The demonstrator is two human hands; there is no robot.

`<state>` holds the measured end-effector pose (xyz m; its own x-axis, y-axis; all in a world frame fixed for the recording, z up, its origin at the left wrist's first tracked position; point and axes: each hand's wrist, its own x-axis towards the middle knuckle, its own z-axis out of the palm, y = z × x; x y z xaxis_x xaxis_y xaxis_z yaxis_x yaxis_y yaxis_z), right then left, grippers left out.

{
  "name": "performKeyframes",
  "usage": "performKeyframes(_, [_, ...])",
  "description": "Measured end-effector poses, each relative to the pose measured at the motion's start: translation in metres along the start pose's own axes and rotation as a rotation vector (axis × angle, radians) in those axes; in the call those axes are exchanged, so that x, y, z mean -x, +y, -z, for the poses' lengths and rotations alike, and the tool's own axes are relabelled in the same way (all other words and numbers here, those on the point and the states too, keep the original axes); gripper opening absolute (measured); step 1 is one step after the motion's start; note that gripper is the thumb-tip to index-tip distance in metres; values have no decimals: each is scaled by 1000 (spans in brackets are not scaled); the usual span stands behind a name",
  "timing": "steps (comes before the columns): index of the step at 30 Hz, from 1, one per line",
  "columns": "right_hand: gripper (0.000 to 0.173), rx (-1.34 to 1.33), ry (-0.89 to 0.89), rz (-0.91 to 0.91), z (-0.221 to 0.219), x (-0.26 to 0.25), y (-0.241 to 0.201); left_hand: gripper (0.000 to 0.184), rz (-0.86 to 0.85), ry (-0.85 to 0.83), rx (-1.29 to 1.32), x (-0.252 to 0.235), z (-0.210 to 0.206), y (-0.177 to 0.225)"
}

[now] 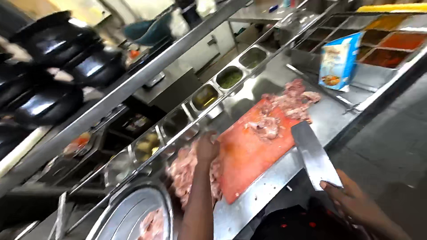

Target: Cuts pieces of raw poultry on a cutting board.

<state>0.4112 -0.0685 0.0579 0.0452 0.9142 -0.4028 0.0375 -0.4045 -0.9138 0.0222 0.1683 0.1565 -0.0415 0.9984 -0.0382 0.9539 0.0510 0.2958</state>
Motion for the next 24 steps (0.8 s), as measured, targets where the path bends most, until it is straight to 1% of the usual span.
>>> performKeyframes(1, [46, 0, 16, -4, 6, 1, 0, 49, -165, -82, 49, -9, -21, 28])
performKeyframes(3, [50, 25, 53, 2, 18, 5, 1, 71, -487, -254, 23, -25, -69, 77])
performKeyframes(4, [51, 38, 78, 14, 24, 8, 3, 82, -593, -302, -77, -29, -92, 99])
performKeyframes(5, [52, 45, 107, 32, 29, 13, 5, 88, -629, -341, -182, -30, -113, 117])
performKeyframes(6, [54, 42, 134, 46, 34, 17, 8, 90, -610, -360, -269, -28, -129, 131])
performKeyframes(8, [54, 14, 176, 50, 43, 24, 15, 73, -538, -267, -385, -25, -143, 150])
performKeyframes(10, [53, -19, 221, 33, 45, 30, 24, 65, -497, -234, -457, -29, -140, 161])
performKeyframes(13, [46, -66, 267, -12, 44, 37, 27, 61, -463, -287, -575, -30, -130, 177])
performKeyframes(16, [49, -80, 277, -21, 38, 42, 20, 51, -426, -245, -607, -27, -125, 176])
performKeyframes(18, [49, -71, 263, -12, 32, 43, 11, 48, -372, -208, -512, -28, -112, 163])
performKeyframes(19, [49, -67, 247, -4, 29, 43, 7, 49, -328, -195, -415, -29, -100, 154])
performKeyframes(21, [49, -44, 197, 17, 21, 41, -2, 47, -237, -148, -129, -34, -73, 127])
performKeyframes(24, [54, 78, 59, -10, 6, 30, -17, 28, -124, -98, 358, -38, -37, 74])
